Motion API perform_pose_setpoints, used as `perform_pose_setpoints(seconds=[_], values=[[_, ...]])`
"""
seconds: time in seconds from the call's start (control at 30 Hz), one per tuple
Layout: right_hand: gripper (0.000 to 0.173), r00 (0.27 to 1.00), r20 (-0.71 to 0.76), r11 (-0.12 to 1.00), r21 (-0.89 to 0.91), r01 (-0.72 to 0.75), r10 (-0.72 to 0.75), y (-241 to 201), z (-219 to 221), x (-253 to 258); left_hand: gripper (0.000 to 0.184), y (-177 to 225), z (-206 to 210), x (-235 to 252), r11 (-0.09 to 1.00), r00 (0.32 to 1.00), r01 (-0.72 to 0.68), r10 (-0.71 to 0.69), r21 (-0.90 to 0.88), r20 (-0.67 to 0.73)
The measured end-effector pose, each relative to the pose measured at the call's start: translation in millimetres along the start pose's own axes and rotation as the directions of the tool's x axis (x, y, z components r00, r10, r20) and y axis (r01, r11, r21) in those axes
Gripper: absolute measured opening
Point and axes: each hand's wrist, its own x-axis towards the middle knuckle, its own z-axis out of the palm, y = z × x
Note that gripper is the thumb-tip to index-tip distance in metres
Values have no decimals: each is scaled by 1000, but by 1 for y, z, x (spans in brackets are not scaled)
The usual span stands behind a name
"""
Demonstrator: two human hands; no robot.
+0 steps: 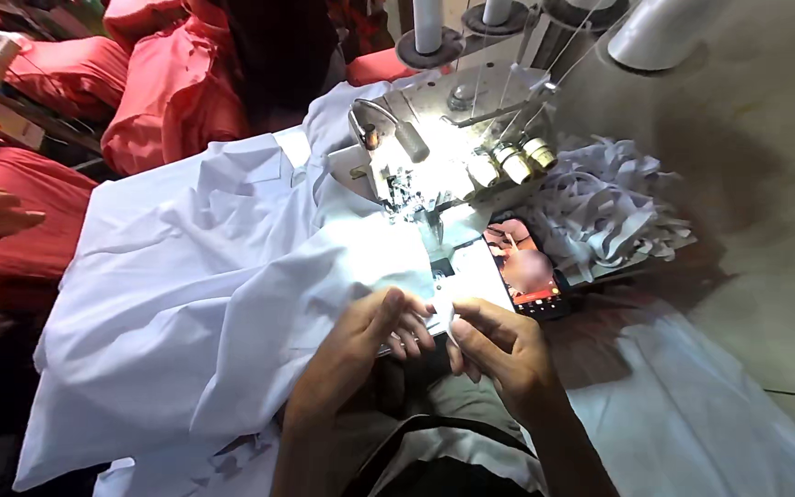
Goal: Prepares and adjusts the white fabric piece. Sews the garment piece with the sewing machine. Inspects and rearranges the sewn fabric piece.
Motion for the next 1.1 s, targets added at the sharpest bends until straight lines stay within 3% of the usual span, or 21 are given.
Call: perform_pose_setpoints(seconds=[0.07,0.13,0.2,0.3,0.4,0.47,0.57,0.73,0.83,0.93,1.1], values=[[28,999,37,1000,1,8,-8,-8,0,-1,76,-16,9,-8,983,989,48,-22,-178,148],[28,998,62,1000,-2,9,-9,-14,1,0,73,-32,19,-9,929,980,80,-7,-360,199],[28,997,71,999,-32,-6,8,-19,1,2,63,-35,27,-4,883,996,50,-7,-467,93],[28,997,78,999,-36,-14,17,-17,2,3,39,-24,27,10,883,998,-18,-15,-469,-67],[29,998,60,999,-51,-10,13,-12,4,3,27,-9,17,25,940,985,-59,1,-337,-172],[28,999,41,996,-86,9,-5,-5,4,2,18,-1,11,31,987,966,-69,30,-144,-257],[26,998,-15,983,-178,50,-54,6,4,2,14,2,-6,39,987,958,-82,116,139,-263],[22,992,-77,962,-260,80,-104,26,5,7,9,21,-37,55,929,988,-2,58,371,-140],[20,990,-94,969,-232,81,-105,31,3,11,8,31,-55,61,899,996,-34,-5,437,88],[19,992,-62,977,-192,95,-109,30,-3,14,7,35,-68,65,880,961,-103,-33,464,276],[17,993,-42,975,-201,100,-110,30,-6,15,12,40,-77,68,740,961,-135,-63,659,268]])
